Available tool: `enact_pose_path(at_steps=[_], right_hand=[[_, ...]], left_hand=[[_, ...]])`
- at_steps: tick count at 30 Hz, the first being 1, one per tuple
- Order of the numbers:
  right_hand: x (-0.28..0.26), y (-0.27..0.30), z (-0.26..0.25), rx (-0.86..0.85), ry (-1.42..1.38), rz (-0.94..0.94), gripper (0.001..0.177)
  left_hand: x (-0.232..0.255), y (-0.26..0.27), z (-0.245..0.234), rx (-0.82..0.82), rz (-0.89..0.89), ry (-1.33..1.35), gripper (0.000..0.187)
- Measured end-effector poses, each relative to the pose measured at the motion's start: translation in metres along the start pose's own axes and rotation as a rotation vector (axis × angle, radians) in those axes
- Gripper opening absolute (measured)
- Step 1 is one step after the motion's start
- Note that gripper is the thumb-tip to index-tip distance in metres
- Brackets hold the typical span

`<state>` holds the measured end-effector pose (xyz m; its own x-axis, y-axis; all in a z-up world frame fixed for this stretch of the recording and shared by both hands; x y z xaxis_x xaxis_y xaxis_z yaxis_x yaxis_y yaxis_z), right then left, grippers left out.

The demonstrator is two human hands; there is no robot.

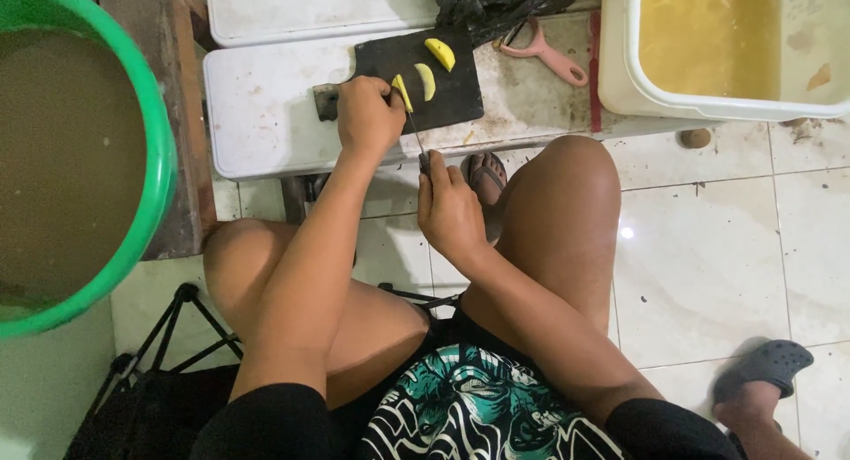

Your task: Slicing peeled potatoes into thin strips using a knife on a small cutting board.

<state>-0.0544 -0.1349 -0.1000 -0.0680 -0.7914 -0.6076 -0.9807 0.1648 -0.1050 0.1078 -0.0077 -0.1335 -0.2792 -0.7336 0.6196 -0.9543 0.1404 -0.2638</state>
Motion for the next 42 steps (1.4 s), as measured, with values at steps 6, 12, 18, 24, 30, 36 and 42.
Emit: enact_pose_path(at_steps=[6,12,18,24,30,36,42], right_hand=[[0.005,-0.002,0.009,-0.001,0.025,0.019,0.04],[0.006,-0.011,0.017,-0.01,0.065,0.047,0.041],[0.011,-0.026,0.029,-0.062,0.022,0.079,0.042],[0.009,-0.028,0.023,-0.107,-0.017,0.107,0.043],[0.014,-0.013,0.019,-0.166,-0.035,0.127,0.045],[0.015,0.008,-0.004,-0.208,-0.106,0.151,0.043],[0.035,0.016,-0.015,-0.081,-0.074,0.112,0.039]], left_hand=[[0.003,-0.001,-0.001,-0.017,-0.004,0.005,0.036],[0.005,0.0,-0.002,-0.004,-0.016,0.017,0.037],[0.004,0.0,0.001,0.009,0.021,0.045,0.042],[0.002,0.002,0.002,0.001,-0.015,0.049,0.039],[0.002,0.0,0.004,0.004,-0.041,0.031,0.048],[-0.002,0.001,0.005,0.013,-0.04,0.068,0.049],[-0.015,0.0,0.017,-0.011,-0.067,0.034,0.031]])
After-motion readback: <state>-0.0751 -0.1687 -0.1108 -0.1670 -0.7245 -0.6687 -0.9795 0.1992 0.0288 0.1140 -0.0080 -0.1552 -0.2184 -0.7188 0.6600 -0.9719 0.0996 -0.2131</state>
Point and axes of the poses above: each hand's wrist, its own y-axis away from the middle knuckle, its own z-axis out of the palm, x = y × z, the point moved 8 cm from there along -y, towards the middle knuckle, and after that the axes turned 10 degrees about z, right-handed, at the moved point
